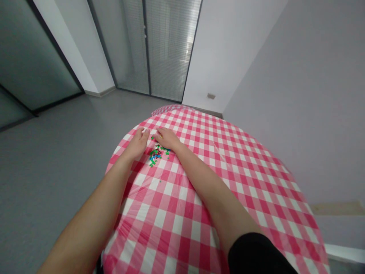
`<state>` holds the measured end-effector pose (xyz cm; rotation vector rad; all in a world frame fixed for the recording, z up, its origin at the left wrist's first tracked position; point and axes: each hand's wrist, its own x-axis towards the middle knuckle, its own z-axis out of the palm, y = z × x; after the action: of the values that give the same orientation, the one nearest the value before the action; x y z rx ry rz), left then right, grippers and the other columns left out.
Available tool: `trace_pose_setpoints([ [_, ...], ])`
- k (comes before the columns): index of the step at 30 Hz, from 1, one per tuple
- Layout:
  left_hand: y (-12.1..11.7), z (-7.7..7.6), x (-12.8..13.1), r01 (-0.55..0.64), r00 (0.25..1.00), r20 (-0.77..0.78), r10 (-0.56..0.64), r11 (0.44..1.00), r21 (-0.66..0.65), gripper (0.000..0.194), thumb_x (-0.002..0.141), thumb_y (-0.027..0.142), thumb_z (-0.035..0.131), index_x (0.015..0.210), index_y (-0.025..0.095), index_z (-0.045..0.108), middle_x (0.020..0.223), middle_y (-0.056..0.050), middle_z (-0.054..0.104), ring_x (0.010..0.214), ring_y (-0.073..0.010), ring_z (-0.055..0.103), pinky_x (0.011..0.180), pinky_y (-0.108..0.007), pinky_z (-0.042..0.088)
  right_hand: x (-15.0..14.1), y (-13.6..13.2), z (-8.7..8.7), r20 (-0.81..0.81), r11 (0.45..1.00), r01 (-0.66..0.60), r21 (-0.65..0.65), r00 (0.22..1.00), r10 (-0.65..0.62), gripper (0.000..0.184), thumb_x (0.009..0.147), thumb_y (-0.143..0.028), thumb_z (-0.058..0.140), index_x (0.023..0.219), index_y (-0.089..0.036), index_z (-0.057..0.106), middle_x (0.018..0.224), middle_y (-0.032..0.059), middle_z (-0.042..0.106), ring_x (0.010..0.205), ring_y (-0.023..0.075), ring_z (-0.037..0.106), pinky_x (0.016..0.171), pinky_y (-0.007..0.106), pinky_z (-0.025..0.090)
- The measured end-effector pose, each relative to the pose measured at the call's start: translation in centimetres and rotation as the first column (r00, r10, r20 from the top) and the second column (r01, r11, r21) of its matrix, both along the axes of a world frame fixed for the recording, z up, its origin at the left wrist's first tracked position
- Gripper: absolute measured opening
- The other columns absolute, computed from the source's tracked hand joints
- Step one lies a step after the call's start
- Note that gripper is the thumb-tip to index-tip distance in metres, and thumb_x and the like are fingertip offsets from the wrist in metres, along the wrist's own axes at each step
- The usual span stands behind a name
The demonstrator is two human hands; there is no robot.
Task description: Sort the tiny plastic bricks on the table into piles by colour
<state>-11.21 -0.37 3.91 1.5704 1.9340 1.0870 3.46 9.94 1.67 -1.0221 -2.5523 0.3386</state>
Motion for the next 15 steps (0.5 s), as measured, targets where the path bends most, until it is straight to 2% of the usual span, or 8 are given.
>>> trace_pose_setpoints([
  [4,0.2,0.1,-0.1,0.022,0.999,-0.032,-0.022,0.999,-0.026,0.061,0.104,0.051,0.02,0.137,0.012,0.052,0.142,-0.018,0.057,0.132,-0.0296,0.054,0.114,-0.044,0.039,-1.2,-1.4,0.2,-0.069,0.982,-0.18,-0.049,0.982,0.177,0.03,0.1,-0.033,0.053,0.116,-0.015,0.07,0.115,0.0112,0.073,0.104,0.0222,0.064,0.092,0.032,0.045],
  [6,0.1,0.2,0.0,0.003,0.994,-0.108,-0.012,0.997,-0.082,0.061,0.104,0.051,0.018,0.137,0.016,0.055,0.147,-0.016,0.055,0.137,-0.0323,0.049,0.12,-0.055,0.027,-1.3,-2.7,0.4,-0.073,0.968,-0.239,-0.072,0.969,0.234,0.023,0.096,-0.027,0.058,0.109,-0.016,0.073,0.11,0.0091,0.074,0.099,0.0217,0.065,0.088,0.031,0.046],
  [8,0.0,0.2,0.0,-0.024,0.981,-0.192,-0.007,0.987,-0.159,0.06,0.104,0.05,0.016,0.135,0.021,0.058,0.151,-0.013,0.053,0.142,-0.0349,0.044,0.121,-0.065,0.014,-0.9,-4.1,0.7,-0.055,0.958,-0.276,-0.083,0.961,0.272,0.02,0.095,-0.029,0.061,0.1,-0.016,0.075,0.106,0.0085,0.074,0.095,0.0213,0.065,0.086,0.032,0.047],
  [11,-0.3,0.1,0.1,0.029,0.964,-0.251,-0.092,0.97,-0.241,0.063,0.104,0.052,0.013,0.137,0.025,0.059,0.156,-0.011,0.048,0.149,-0.0359,0.034,0.12,-0.07,0.007,0.3,-6.5,1.1,-0.008,0.939,-0.343,-0.032,0.939,0.343,0.031,0.095,-0.042,0.064,0.099,-0.015,0.076,0.105,0.0109,0.072,0.097,0.0226,0.064,0.089,0.035,0.048],
  [15,-0.4,-0.3,0.1,0.156,0.932,-0.274,-0.235,0.947,-0.281,0.066,0.105,0.052,0.012,0.15,0.019,0.047,0.162,-0.013,0.038,0.153,-0.0353,0.025,0.121,-0.067,-0.002,2.7,-10.1,1.3,0.038,0.904,-0.42,0.08,0.908,0.418,0.061,0.085,-0.066,0.068,0.118,-0.014,0.073,0.113,0.0145,0.068,0.108,0.0277,0.061,0.099,0.042,0.045],
])
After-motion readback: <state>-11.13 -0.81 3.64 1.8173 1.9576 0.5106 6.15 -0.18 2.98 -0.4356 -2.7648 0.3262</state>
